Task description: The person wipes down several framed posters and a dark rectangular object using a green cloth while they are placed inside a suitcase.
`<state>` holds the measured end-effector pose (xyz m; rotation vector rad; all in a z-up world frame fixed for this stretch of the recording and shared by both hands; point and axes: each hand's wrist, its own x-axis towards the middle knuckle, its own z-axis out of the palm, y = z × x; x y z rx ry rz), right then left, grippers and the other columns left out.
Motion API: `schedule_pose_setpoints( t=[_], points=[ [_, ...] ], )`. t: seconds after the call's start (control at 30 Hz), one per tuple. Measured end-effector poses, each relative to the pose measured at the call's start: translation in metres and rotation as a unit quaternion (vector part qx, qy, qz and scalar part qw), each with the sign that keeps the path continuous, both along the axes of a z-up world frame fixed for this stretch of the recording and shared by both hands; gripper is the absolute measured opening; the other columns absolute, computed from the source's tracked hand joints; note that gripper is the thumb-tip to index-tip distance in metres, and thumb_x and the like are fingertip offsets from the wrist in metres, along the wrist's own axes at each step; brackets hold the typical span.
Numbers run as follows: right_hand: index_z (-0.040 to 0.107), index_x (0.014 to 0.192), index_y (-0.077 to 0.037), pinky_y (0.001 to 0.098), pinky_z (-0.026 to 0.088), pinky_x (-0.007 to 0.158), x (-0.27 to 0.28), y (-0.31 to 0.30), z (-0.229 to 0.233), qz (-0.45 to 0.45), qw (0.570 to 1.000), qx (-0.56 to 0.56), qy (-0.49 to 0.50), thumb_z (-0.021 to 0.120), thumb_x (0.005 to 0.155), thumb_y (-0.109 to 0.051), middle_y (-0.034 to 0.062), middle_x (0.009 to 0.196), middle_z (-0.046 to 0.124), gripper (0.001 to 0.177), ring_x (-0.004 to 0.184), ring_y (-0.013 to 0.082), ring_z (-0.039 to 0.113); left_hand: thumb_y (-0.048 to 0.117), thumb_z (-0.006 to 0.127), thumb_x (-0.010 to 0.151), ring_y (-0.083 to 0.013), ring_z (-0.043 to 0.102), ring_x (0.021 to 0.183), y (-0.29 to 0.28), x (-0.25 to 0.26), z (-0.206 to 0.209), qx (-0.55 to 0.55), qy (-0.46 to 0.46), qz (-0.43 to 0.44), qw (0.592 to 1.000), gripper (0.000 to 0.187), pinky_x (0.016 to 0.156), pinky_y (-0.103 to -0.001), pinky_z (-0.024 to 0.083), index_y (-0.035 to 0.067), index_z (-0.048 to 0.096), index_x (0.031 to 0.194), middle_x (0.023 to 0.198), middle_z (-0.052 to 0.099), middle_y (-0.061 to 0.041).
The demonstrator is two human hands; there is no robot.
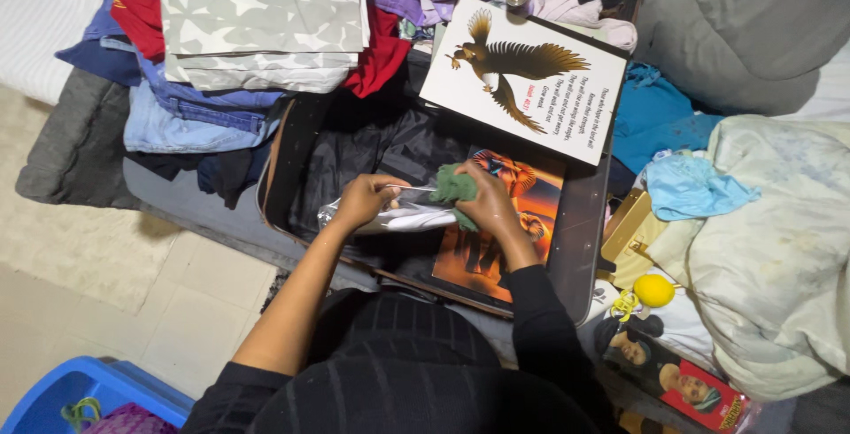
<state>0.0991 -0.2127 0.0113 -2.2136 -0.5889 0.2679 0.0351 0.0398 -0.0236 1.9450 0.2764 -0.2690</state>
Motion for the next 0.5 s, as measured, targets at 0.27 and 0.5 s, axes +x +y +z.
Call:
schedule_pose_setpoints(
  t=[0.27, 0.5],
  points=[
    [0.063, 0.11, -0.008, 0.0298, 0.053, 0.085, 0.005, -0.02, -0.007, 0.07, 0.965, 0.121, 0.222, 0.08, 0.068, -0.002, -0.0003, 0.098, 0.066, 0.045, 0.094, 0.0117, 0.065, 0.036, 0.085, 0.078, -0.026, 0.064, 0.107, 0.001, 0.013, 0.01, 0.147, -0.026, -0.266, 0.952, 0.038, 0.09, -0.038, 0.049, 0.015, 0.079, 0.109, 0.117, 0.07, -0.01],
    [0.059, 0.12, -0.009, 0.0293, 0.054, 0.091, -0.003, -0.028, -0.018, -0.031, 0.943, 0.239, 0.232, 0.08, 0.072, -0.001, 0.0001, 0.107, 0.067, 0.053, 0.102, 0.0122, 0.066, 0.019, 0.087, 0.072, -0.0192, 0.07, 0.094, -0.05, 0.014, -0.024, -0.069, -0.038, -0.187, 0.979, 0.055, 0.083, -0.032, 0.055, 0.008, 0.069, 0.123, 0.105, 0.076, -0.009]
  ],
)
